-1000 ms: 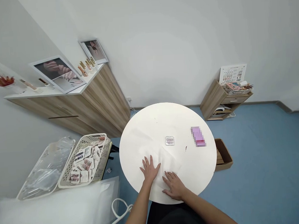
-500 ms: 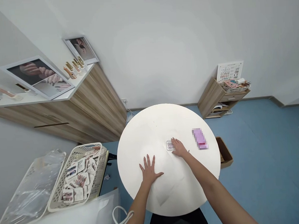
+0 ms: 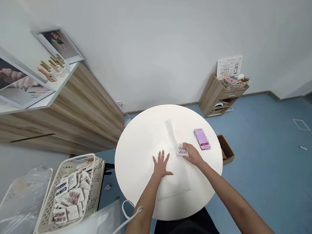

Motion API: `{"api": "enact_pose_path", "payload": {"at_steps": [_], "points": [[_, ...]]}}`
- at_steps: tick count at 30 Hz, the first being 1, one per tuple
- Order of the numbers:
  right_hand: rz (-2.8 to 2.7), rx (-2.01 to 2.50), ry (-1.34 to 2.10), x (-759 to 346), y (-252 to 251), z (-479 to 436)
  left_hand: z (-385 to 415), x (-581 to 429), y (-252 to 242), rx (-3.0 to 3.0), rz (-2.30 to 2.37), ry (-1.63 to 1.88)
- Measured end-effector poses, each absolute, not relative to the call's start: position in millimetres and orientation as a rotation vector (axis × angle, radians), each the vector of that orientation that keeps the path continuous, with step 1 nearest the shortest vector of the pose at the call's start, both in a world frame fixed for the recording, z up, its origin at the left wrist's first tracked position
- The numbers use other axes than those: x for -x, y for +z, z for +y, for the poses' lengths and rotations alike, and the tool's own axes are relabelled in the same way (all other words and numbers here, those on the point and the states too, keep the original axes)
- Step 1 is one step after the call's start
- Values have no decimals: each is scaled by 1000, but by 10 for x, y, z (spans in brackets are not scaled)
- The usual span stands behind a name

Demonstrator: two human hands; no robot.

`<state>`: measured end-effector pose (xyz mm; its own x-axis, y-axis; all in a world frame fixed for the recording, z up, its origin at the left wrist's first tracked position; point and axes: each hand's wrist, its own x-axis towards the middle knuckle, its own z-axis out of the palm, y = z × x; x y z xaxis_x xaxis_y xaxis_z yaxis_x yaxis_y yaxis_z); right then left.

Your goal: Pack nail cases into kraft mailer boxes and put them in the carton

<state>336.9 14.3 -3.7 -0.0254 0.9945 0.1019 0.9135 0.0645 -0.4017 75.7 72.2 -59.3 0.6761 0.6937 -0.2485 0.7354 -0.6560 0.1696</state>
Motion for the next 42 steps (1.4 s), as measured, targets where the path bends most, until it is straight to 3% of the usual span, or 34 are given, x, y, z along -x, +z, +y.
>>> {"api": "enact_pose_path", "payload": {"at_steps": [7, 14, 21, 42], "points": [[-2004, 1835, 362, -2979, 74, -234, 640, -721, -395, -2610, 1139, -85], [-2214, 1740, 607, -2494, -220, -373, -132, -48, -384, -2550, 1159, 191], [-2237, 1792, 711, -2328, -309, -481, -662, 117, -366, -2538, 1040, 180], [-2084, 1901, 638, -2377, -74, -1314, -524, -179, -77, -2369, 924, 254]]}}
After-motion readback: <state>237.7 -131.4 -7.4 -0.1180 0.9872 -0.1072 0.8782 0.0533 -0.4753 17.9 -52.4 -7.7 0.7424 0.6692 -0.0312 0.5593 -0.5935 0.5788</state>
